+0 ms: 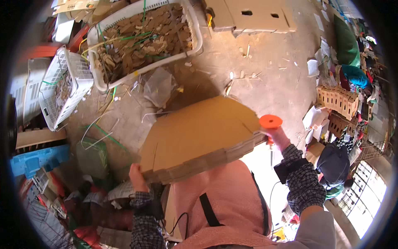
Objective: Assembling and reinforcing cardboard produce boxes using a manual stitching tool.
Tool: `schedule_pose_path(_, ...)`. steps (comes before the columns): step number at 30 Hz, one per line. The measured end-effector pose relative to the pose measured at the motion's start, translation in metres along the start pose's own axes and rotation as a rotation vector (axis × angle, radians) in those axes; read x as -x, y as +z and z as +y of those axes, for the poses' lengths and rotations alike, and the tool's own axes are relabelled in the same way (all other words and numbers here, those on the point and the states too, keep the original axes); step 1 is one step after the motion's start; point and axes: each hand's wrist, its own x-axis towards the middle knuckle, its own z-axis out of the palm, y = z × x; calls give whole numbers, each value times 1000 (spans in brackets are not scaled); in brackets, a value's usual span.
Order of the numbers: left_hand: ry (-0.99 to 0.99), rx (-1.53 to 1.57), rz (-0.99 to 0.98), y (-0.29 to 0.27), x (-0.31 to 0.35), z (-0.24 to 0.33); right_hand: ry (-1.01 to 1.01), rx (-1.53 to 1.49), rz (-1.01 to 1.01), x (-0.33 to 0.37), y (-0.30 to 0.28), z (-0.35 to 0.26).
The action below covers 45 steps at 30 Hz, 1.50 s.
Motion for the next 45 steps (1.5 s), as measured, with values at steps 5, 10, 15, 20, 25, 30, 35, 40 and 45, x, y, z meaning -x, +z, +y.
schedule_pose_path(5, 69, 10, 56, 9, 14, -21, 64, -151, 39, 7, 6, 7)
schedule_pose_path(10, -66, 279, 168, 16, 17, -19, 120, -38, 200, 6, 13, 23)
schedule_pose_path(15, -236, 528, 179, 5, 3, -8, -52, -67, 133, 9, 17, 24)
schedule_pose_path(20, -104, 445, 194, -7, -5, -13, 149, -42, 192, 15, 27, 21)
schedule_pose_path(25, -188, 454, 346, 3, -13, -10, -16, -184, 104, 10, 39, 34)
schedule_pose_path(30, -96, 236, 465, 6, -18, -4, -40, -213, 88, -5, 31, 53)
schedule_pose_path(35, -68, -68, 436, 8, -20, -16, -115, -243, 215, -33, 28, 65)
schedule_pose_path(40, -41, -268, 389, -3, -20, -43, -291, -147, 115, -16, 41, 33)
schedule_pose_path(45, 17, -675, 336, -70, 1, -78, -41, -105, 91, 73, 79, -61)
